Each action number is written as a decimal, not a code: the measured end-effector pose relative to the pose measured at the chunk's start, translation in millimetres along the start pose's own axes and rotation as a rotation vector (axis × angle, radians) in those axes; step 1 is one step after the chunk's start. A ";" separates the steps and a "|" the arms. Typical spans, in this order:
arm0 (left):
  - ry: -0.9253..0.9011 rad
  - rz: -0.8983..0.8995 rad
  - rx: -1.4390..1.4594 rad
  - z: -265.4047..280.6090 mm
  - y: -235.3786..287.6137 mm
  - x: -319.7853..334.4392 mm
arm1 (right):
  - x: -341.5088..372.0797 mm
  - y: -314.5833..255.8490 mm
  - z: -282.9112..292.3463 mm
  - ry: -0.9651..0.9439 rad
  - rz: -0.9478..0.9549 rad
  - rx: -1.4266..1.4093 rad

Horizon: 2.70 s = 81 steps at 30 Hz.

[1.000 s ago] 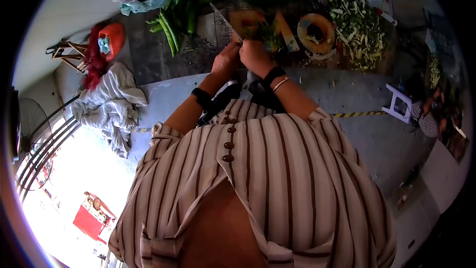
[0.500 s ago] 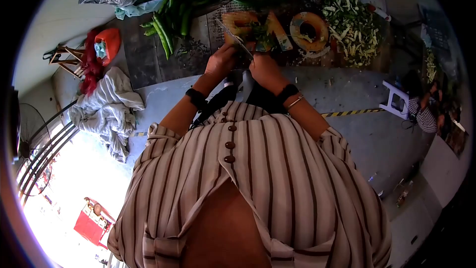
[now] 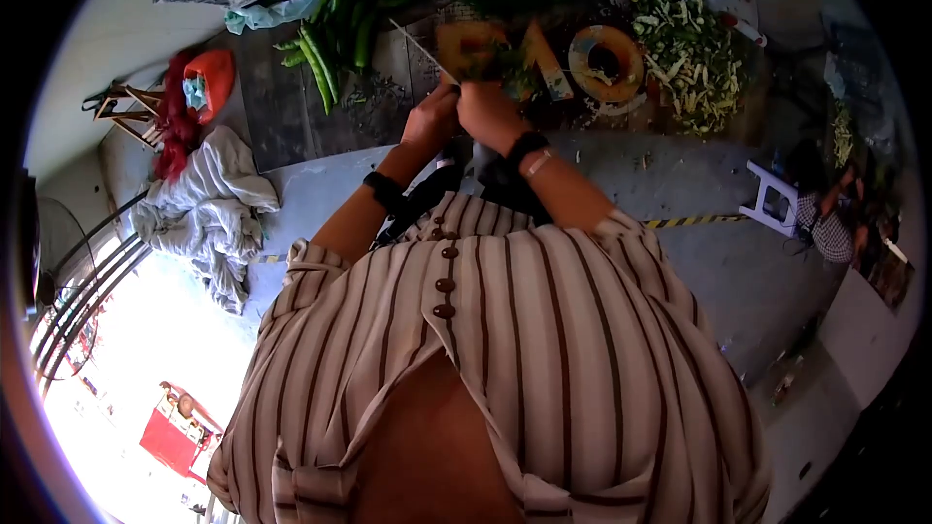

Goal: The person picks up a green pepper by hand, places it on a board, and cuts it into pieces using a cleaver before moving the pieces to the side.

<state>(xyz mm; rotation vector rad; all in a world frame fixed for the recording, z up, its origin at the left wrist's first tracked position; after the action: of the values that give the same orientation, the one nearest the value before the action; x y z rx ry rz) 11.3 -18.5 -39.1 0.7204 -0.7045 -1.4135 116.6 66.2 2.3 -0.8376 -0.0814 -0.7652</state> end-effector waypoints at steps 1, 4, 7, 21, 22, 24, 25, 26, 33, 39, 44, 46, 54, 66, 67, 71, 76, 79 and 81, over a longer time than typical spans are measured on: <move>-0.002 0.002 -0.006 -4.2 -2.6 5.0 | -7.8 0.6 -5.3 0.040 0.057 -0.009; -0.021 -0.111 -0.031 3.7 -1.9 0.6 | -22.6 3.7 -0.4 0.065 0.005 -0.120; 0.048 -0.090 0.046 12.9 10.8 -1.8 | -5.5 16.3 8.6 0.148 0.076 -0.038; 0.069 -0.064 0.056 8.9 6.7 2.5 | 48.8 14.2 3.8 -0.105 -0.098 0.059; 0.079 -0.075 0.064 7.6 5.2 3.5 | 47.6 13.5 1.9 -0.112 -0.099 0.058; 0.080 -0.078 0.072 5.7 2.5 3.5 | 41.6 11.9 0.0 -0.061 -0.117 0.009; 0.078 -0.089 0.074 5.4 1.6 3.3 | 35.3 11.0 0.6 -0.063 -0.119 0.009; 0.074 -0.089 0.076 4.4 2.0 4.4 | 28.8 9.8 1.2 -0.102 -0.087 0.011; 0.024 -0.023 0.033 2.8 5.0 8.8 | -6.6 -0.5 -3.2 0.025 0.033 -0.013; 0.091 -0.114 0.023 3.5 1.3 2.4 | 20.3 19.2 16.0 0.050 0.010 0.000; 0.082 -0.070 0.038 5.0 3.4 2.6 | 54.9 8.1 18.4 -0.074 -0.112 0.040; 0.101 -0.086 0.044 4.0 2.2 2.8 | 56.6 11.9 13.6 -0.100 -0.098 0.028; 0.098 -0.056 0.073 4.9 2.7 2.0 | 45.8 10.5 3.6 -0.043 -0.074 -0.014; 0.127 -0.067 0.025 1.4 1.8 4.7 | -1.8 11.9 11.0 0.011 0.015 -0.001; 0.150 -0.086 0.075 3.9 3.6 5.9 | 11.2 11.9 12.7 -0.012 -0.029 -0.006; 0.136 -0.047 0.063 1.1 1.1 5.0 | 48.4 10.9 16.3 -0.056 -0.056 -0.021; 0.134 -0.062 0.106 3.8 2.5 4.5 | 59.3 13.6 8.3 -0.144 -0.135 -0.027; 0.156 -0.052 0.080 4.5 4.7 4.6 | 57.9 9.3 10.2 -0.145 -0.144 -0.033; 0.153 -0.046 0.082 3.8 4.7 4.5 | 54.8 8.3 6.5 -0.148 -0.147 -0.029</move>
<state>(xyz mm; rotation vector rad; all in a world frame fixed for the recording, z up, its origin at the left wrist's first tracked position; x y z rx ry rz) 11.3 -22.9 -33.1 0.9044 -0.6325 -1.3610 163.7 42.5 20.7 -0.9227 -0.2671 -0.8431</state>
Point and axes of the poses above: each hand's wrist, its own x-axis away from the middle knuckle, its own z-axis out of the back of the hand, y = z × x, the point moved 1 cm from there along -x, towards the middle knuckle, and after that the axes turned 9 degrees about -y, right-handed, at the moved point
